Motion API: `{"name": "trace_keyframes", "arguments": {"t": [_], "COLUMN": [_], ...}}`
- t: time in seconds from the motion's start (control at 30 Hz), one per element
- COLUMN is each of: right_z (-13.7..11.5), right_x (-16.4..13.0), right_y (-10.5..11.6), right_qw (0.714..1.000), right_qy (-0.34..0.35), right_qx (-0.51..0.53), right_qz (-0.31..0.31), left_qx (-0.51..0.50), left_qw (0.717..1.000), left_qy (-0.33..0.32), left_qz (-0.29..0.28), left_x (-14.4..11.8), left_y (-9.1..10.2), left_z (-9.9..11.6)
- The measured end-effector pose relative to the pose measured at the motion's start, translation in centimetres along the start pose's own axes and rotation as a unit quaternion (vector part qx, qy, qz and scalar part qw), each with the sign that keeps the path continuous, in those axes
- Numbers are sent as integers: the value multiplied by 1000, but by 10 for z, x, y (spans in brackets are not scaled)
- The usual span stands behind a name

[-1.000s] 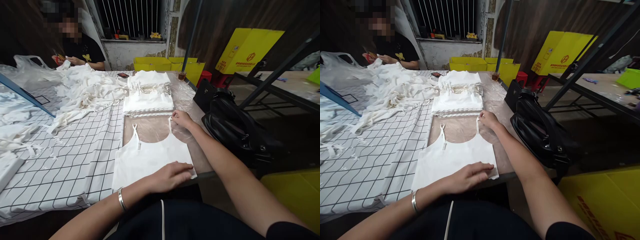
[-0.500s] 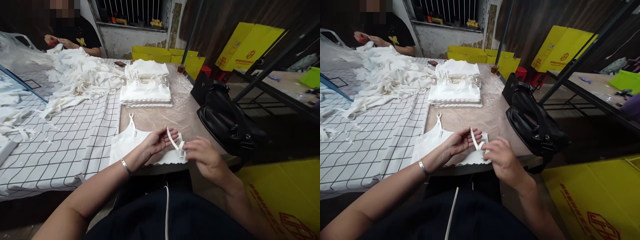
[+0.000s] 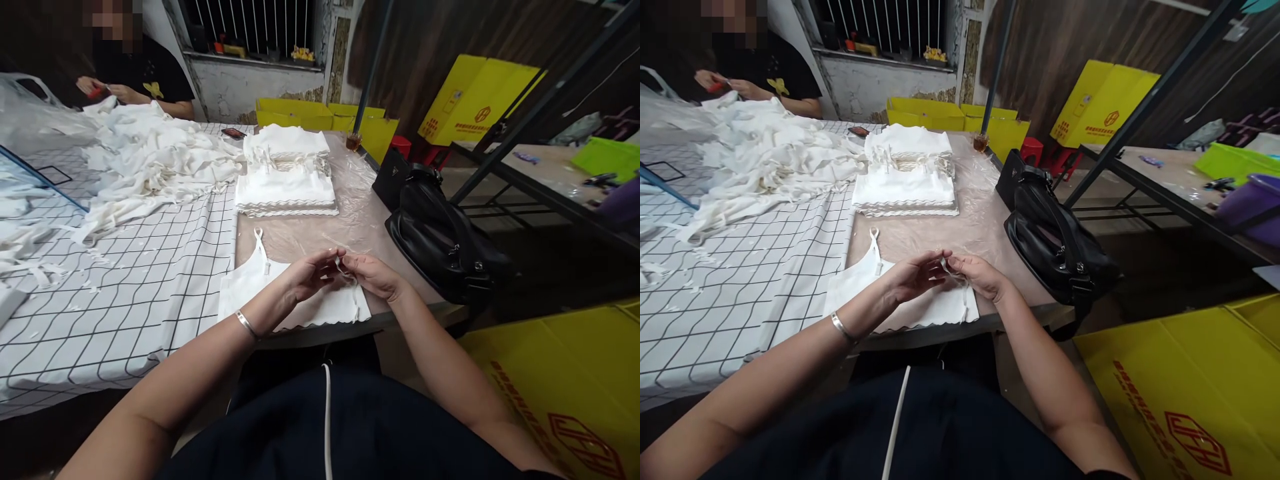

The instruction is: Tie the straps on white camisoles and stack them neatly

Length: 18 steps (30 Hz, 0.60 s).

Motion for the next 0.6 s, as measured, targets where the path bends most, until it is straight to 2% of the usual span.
{"name": "trace_keyframes", "arguments": {"t": [0.17, 0.33, 0.47, 0.6], "right_z": [-11, -22, -21, -18], "right_x": [-4, -29, -53, -70], "right_y": [3, 4, 4, 7], "right_qw": [999, 996, 988, 985], "right_qy": [-23, -62, -129, -146], "right_qx": [4, -16, 4, -28], "right_qz": [-31, -62, -87, -87], "left_qx": [-9, -47, -63, -70], "left_qw": [999, 999, 997, 996], "left_qy": [31, 19, 28, 26], "left_qz": [-42, -8, 23, 55], "left_x": [1, 8, 16, 21], "left_y": [-3, 2, 8, 12], "left_z": [4, 11, 15, 21]}}
Point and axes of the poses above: each hand's wrist, its own x-axis towards the middle knuckle, its own y-axis out of the back of the hand, z = x × y, the point moved 4 cm from there along x, towards the middle knuckle, and after that the axes turned 12 degrees about y, right-handed, at the moved point
